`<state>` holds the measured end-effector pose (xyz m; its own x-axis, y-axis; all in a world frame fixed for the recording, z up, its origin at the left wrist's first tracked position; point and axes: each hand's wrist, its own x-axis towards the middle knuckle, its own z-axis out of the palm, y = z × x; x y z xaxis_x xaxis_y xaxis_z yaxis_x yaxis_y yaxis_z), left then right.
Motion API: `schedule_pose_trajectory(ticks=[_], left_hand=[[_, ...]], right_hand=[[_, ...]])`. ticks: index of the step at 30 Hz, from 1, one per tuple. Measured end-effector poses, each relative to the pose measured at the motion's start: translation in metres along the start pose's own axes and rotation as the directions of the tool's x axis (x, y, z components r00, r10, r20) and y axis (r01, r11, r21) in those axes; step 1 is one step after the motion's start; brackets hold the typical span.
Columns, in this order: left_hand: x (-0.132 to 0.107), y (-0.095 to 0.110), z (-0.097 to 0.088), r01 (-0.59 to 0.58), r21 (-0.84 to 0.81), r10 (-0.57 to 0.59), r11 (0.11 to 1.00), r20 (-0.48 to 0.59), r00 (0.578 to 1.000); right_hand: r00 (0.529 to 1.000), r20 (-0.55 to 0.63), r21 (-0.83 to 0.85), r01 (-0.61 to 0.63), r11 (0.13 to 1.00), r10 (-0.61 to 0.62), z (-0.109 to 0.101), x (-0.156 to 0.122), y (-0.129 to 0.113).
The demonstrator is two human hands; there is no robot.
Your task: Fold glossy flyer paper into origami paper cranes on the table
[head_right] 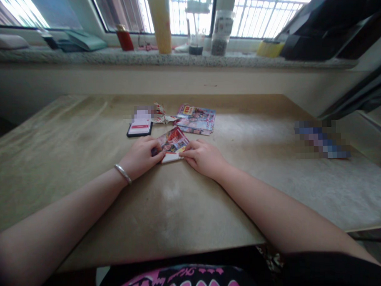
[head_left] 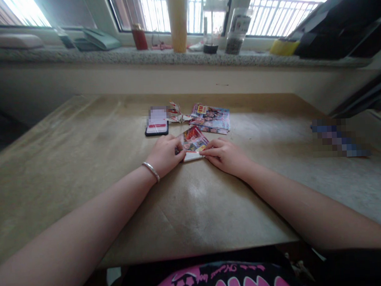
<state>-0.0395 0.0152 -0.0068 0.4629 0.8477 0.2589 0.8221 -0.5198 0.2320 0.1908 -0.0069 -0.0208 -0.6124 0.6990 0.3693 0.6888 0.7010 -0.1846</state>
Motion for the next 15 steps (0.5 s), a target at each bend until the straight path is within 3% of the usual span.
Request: schedule_pose_trajectory(ticks=[15], left_hand=[[0.0001, -0.0029, 0.0016, 0.036, 0.047, -0.035, 0.998, -0.008, 0.999]], right_hand=[[0.999, 0.020, -0.067, -0.038, 0.997, 0.040, -0.0022, 0.0005, -0.0038]])
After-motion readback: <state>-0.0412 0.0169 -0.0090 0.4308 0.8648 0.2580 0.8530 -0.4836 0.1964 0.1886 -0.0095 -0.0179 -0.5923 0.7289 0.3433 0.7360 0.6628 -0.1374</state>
